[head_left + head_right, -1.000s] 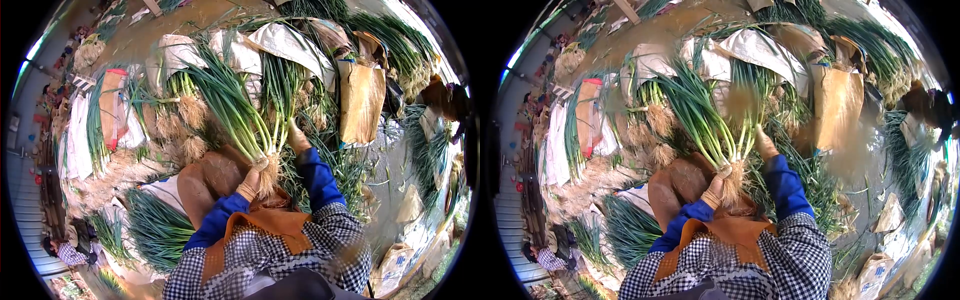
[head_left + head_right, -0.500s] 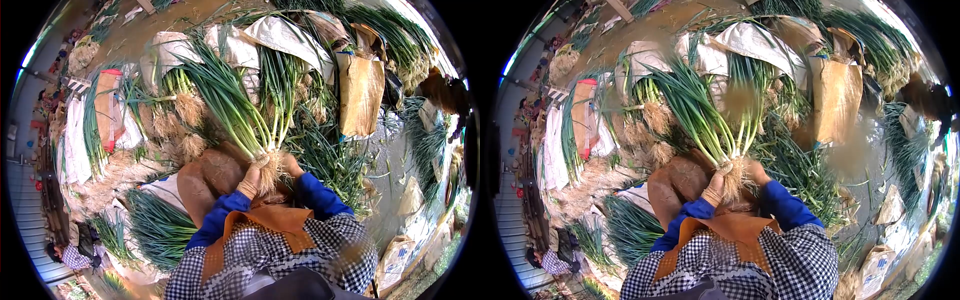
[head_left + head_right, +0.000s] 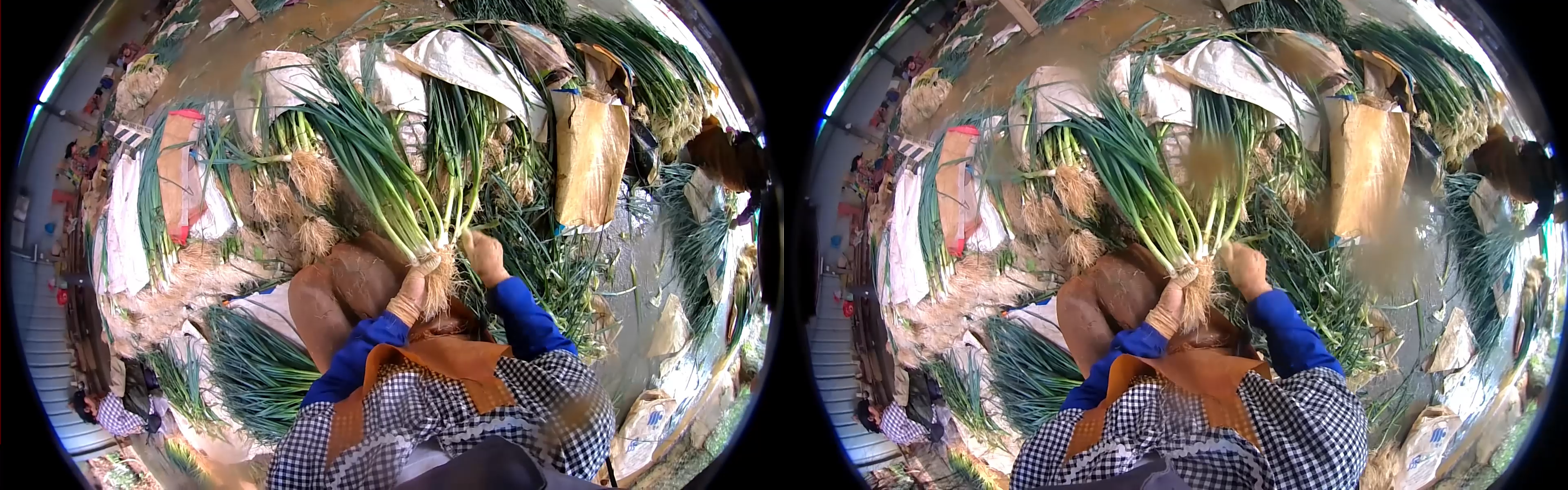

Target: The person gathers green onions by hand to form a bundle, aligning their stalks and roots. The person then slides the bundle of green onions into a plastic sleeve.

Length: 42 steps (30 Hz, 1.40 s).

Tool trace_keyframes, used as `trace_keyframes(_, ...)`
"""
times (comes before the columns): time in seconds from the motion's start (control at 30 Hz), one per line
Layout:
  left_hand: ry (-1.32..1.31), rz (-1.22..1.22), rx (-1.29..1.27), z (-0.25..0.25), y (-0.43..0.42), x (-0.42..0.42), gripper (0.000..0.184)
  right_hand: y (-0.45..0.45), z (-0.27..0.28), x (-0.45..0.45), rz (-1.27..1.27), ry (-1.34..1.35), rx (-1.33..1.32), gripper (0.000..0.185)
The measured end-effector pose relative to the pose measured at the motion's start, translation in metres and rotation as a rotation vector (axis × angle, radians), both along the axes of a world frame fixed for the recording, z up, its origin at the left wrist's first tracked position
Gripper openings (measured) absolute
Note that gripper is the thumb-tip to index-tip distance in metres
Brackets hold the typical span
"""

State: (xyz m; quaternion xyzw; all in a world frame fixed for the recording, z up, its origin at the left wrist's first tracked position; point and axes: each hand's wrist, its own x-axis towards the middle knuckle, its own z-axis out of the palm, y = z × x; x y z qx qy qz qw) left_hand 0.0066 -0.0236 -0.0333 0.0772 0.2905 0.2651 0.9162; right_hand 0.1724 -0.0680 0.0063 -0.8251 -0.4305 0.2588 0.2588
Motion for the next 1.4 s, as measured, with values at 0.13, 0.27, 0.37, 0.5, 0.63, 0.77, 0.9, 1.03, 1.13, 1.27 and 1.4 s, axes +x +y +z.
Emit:
trace_keyframes(0.13, 0.007, -0.060, 0.017, 0.001, 0.000, 0.000, 0.034, -0.064, 0.040, -0.004, 0.784, 0.259, -0.047, 0.036)
trace_keyframes(0.27, 0.001, -0.066, -0.013, 0.011, -0.001, 0.005, 0.040, -0.022, 0.008, 0.050, 0.828, -0.295, -0.323, 0.038)
trace_keyframes(0.37, 0.002, -0.050, 0.040, 0.014, -0.002, 0.008, 0.037, 0.047, 0.014, 0.063, 0.085, -0.249, -0.069, 0.041)
trace_keyframes(0.5, 0.169, -0.037, 0.095, 0.014, 0.001, 0.009, 0.027, 0.103, 0.001, 0.064, 0.352, -0.422, -0.175, 0.041)
trace_keyframes(0.63, 0.207, -0.057, 0.149, 0.014, 0.000, 0.008, 0.026, 0.097, -0.005, 0.058, 0.296, -0.503, -0.105, 0.030)
trace_keyframes(0.77, 0.143, -0.100, 0.095, 0.012, 0.000, 0.007, 0.027, 0.051, 0.010, 0.040, 0.292, -0.402, 0.044, 0.025)
trace_keyframes(0.9, 0.067, -0.033, 0.060, -0.001, -0.001, 0.007, 0.020, -0.031, 0.058, 0.012, 1.048, 0.459, 0.092, 0.021)
trace_keyframes(1.03, 0.097, -0.052, 0.050, 0.003, 0.001, 0.003, 0.018, -0.031, 0.087, 0.045, 0.945, 0.651, -0.618, 0.023)
trace_keyframes(1.13, 0.017, -0.034, -0.047, 0.008, 0.002, 0.002, 0.018, 0.001, -0.032, 0.088, 0.517, 0.095, -0.402, 0.026)
trace_keyframes(1.27, -0.035, -0.072, -0.038, 0.025, 0.003, -0.001, 0.016, 0.084, -0.108, 0.057, 0.045, 0.838, 0.387, 0.034)
trace_keyframes(1.4, -0.082, -0.071, -0.046, 0.015, 0.003, -0.004, 0.016, 0.125, -0.123, 0.031, -0.130, 1.680, 0.957, 0.034)
